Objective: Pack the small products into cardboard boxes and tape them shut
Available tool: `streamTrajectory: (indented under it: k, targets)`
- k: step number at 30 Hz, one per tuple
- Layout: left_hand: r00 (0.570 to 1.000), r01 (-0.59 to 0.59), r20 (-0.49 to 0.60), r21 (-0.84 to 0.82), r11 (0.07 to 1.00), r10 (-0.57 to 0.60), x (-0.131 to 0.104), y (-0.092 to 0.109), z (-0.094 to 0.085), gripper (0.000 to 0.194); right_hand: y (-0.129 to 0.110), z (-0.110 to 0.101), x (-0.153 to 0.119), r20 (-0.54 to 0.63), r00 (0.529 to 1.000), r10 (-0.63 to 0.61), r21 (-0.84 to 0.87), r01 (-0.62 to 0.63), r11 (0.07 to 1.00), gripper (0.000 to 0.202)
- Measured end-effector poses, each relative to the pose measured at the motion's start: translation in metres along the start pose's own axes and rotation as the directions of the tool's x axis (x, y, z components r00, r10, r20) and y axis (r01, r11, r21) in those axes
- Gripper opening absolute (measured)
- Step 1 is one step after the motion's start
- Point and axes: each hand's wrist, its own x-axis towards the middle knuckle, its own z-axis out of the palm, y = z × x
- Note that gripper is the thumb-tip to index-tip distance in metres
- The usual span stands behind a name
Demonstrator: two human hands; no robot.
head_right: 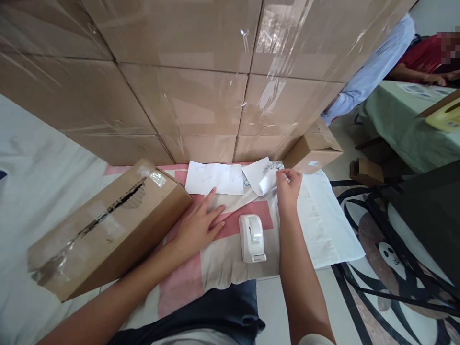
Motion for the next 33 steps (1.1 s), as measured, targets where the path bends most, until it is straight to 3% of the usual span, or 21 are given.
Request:
streamTrajectory:
  k: [3,6,9,11,13,15,17,18,21,23,24,26,29,31,33]
  targets:
    - [0.992,0.112,0.031,0.201,0.973,-0.12,0.022,0.014,-0.001,0.054,-0.003,-0.001,-0.001,-0.136,0.991,-0.013,0.035,0.018,0.999,0.015]
    - [0.987,0.16,-0.056,0.161,0.974,-0.152,0.031,0.02,-0.001,0.059,-0.006,-0.004,0.0,-0.178,0.984,-0.015,0.07,0.028,0.997,0.012]
    - [0.961,0.057,-0.26,-0.141,0.988,-0.093,0.021,0.02,-0.011,0.049,-0.008,-0.006,0.0,-0.224,0.974,-0.044,0.1,0.068,0.993,0.01]
    - [0.893,-0.086,-0.438,-0.402,0.912,-0.108,0.012,0.02,-0.023,0.03,-0.011,-0.006,-0.001,-0.259,0.96,-0.102,0.123,0.137,0.983,0.007]
    - [0.804,-0.195,-0.553,-0.59,0.783,-0.216,0.005,0.022,-0.033,0.016,-0.017,-0.006,-0.006,-0.283,0.936,-0.208,0.165,0.261,0.951,0.006]
    - [0.736,-0.237,-0.585,-0.695,0.679,-0.342,0.003,0.025,-0.038,0.011,-0.024,-0.006,-0.014,-0.297,0.887,-0.352,0.235,0.426,0.874,0.012]
    - [0.715,-0.255,-0.558,-0.769,0.586,-0.422,0.005,0.026,-0.034,0.015,-0.031,-0.007,-0.025,-0.23,0.828,-0.512,0.319,0.561,0.764,0.022]
    - [0.719,-0.268,-0.529,-0.809,0.524,-0.45,0.007,0.027,-0.031,0.018,-0.035,-0.008,-0.03,-0.139,0.805,-0.577,0.37,0.583,0.724,0.029]
    - [0.787,-0.278,-0.37,-0.927,0.25,-0.493,0.015,0.026,-0.018,0.035,-0.041,-0.01,-0.043,0.307,0.716,-0.627,0.459,0.466,0.756,0.042]
    - [0.837,-0.238,-0.25,-0.967,0.086,-0.486,0.02,0.023,-0.012,0.046,-0.043,-0.009,-0.05,0.545,0.677,-0.495,0.396,0.313,0.863,0.04]
    - [0.854,-0.215,-0.211,-0.975,0.047,-0.476,0.022,0.021,-0.01,0.051,-0.044,-0.007,-0.053,0.605,0.682,-0.412,0.355,0.232,0.906,0.036]
    - [0.875,-0.168,-0.183,-0.983,0.072,-0.448,0.025,0.017,-0.005,0.056,-0.046,-0.003,-0.056,0.635,0.727,-0.261,0.337,0.043,0.94,0.027]
    - [0.9,-0.087,-0.183,-0.965,0.248,-0.396,0.029,0.011,0.006,0.041,-0.048,0.0,-0.057,0.62,0.773,-0.132,0.433,-0.197,0.879,0.026]
    - [0.891,-0.064,-0.197,-0.946,0.316,-0.408,0.03,0.008,0.015,0.033,-0.049,-0.001,-0.055,0.663,0.742,-0.096,0.446,-0.289,0.847,0.025]
    - [0.862,-0.077,-0.229,-0.941,0.329,-0.453,0.031,0.007,0.022,0.034,-0.048,-0.002,-0.052,0.729,0.678,-0.092,0.414,-0.33,0.848,0.024]
